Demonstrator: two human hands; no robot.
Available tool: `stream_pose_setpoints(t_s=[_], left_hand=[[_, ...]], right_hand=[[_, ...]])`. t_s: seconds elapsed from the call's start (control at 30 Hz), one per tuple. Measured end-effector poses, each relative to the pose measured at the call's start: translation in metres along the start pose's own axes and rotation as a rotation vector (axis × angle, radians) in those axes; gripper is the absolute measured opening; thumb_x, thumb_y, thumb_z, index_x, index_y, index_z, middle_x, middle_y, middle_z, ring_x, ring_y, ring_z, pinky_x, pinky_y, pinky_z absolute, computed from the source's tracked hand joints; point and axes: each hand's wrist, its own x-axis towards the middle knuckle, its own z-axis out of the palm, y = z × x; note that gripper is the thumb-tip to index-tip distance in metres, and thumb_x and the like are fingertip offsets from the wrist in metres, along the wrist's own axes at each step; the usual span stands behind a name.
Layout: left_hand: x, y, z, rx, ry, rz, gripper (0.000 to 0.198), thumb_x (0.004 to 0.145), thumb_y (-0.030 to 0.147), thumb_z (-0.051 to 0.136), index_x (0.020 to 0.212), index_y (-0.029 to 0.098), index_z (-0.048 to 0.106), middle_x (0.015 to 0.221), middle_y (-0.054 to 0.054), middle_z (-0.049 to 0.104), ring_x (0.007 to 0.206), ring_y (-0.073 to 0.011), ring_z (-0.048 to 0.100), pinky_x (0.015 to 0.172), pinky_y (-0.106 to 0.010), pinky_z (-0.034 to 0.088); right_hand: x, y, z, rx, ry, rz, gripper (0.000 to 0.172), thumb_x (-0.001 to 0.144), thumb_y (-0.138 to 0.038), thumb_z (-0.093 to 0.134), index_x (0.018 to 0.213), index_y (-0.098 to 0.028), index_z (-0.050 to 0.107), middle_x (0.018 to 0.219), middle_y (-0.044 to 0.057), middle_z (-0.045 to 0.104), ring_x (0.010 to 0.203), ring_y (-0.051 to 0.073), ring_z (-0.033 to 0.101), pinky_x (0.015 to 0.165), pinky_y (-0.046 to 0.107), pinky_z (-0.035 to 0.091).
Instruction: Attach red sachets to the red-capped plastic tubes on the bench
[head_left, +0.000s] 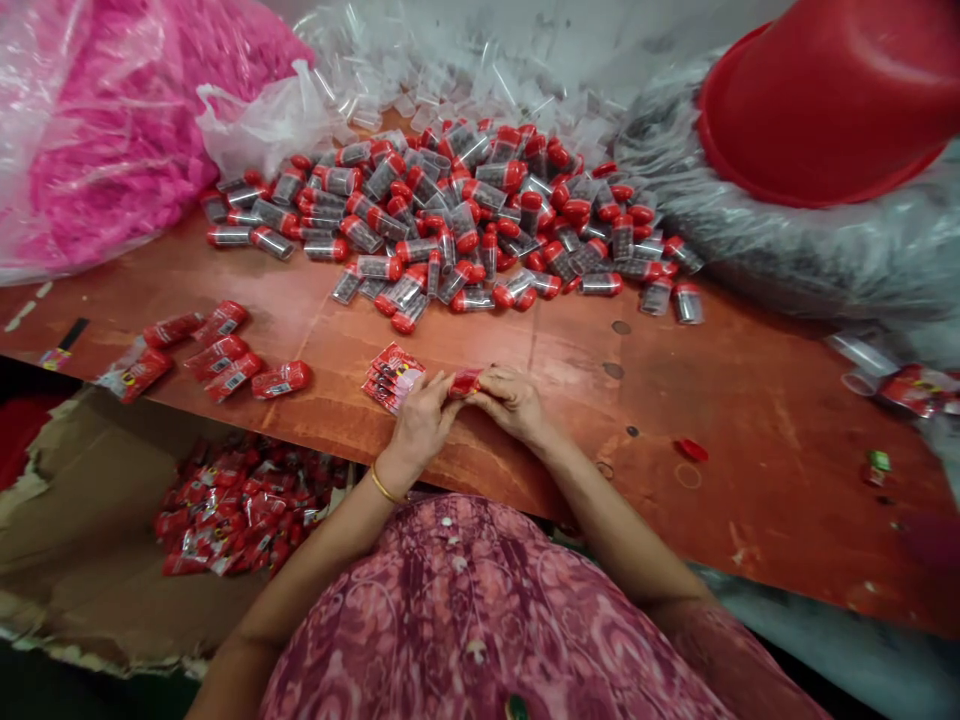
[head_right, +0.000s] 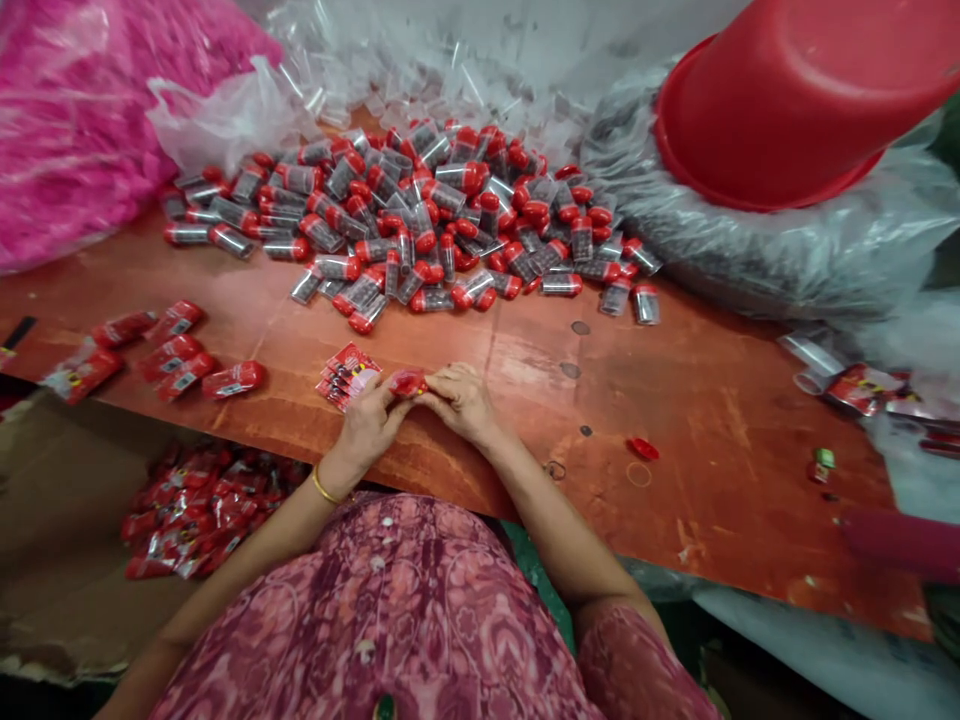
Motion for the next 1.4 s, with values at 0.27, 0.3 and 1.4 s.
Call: stream_pose_setpoints(t_s=[0.27,0.3,1.4], left_hand=[[-0.009,0.000,0.003,0.054,-0.003,-0.027,0.042,0.080,0.017,0.052,0.122,0.013,0.052,0.126,-0.014,0.060,0.123,-0.0276,0.050,0.107,-0.050,0.033],[-0.009,0.002,0.000,-0.017,-0.002,-0.028,0.046,0.080,0.019,0.053,0.125,0.012,0.050,0.127,-0.014,0.059,0.122,-0.0267,0.051,0.105,-0.047,0.036],[0.015,0.025,-0.024,-1.163,-0.125,-0.392,0.032,0.073,0.042,0.065,0.088,0.015,0.057,0.077,-0.003,0.067,0.064,-0.0125,0.060,0.055,-0.023,0.051]], right_hand=[[0.004,-0.005,-0.002,-0.153,-0.042,0.015,0.034,0.089,-0.045,0.048,0.080,-0.020,0.069,0.063,0.004,0.063,0.062,0.016,0.055,0.067,0.030,0.040],[0.005,-0.006,-0.002,-0.150,-0.037,0.023,0.033,0.089,-0.045,0.049,0.079,-0.020,0.068,0.063,0.004,0.063,0.062,0.016,0.055,0.066,0.030,0.040],[0.001,-0.047,-0.002,0.196,0.250,0.169,0.021,0.089,-0.027,0.048,0.093,-0.022,0.068,0.079,0.001,0.071,0.070,0.015,0.065,0.066,0.027,0.050]])
